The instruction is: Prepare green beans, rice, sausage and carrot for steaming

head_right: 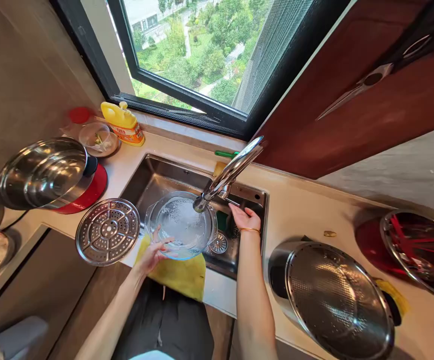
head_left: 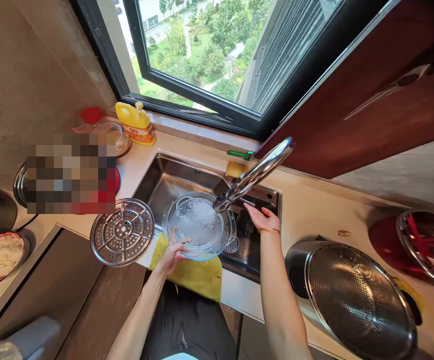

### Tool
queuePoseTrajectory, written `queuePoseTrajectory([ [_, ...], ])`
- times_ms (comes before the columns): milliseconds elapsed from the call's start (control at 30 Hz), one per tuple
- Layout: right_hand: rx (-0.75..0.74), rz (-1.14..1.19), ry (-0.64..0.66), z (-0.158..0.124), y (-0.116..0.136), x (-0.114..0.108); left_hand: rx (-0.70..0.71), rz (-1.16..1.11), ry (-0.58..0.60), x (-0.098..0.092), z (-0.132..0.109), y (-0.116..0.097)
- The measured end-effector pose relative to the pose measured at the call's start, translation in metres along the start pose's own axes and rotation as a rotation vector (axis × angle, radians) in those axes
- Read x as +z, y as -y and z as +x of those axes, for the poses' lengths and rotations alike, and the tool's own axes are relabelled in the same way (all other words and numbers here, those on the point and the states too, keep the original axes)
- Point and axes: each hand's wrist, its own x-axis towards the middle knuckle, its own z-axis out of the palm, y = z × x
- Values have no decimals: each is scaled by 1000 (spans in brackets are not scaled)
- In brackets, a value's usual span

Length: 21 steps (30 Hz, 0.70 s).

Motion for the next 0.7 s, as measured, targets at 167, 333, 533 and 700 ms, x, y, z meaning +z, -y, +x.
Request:
queuePoseTrajectory([
  [167,-32,99,15,6,22,9,-2,-4,-15,-3,-2,-5],
  [333,-146,20,16,8,31,17,11,-16,0,-10,-4,-9],
  [533,117,-389,251,-49,-80,14,50,-46,-11,-21,-14,-27],
  [700,-1,-446,430,-105,-206,34,112,2,-57,-31,-32,-59],
])
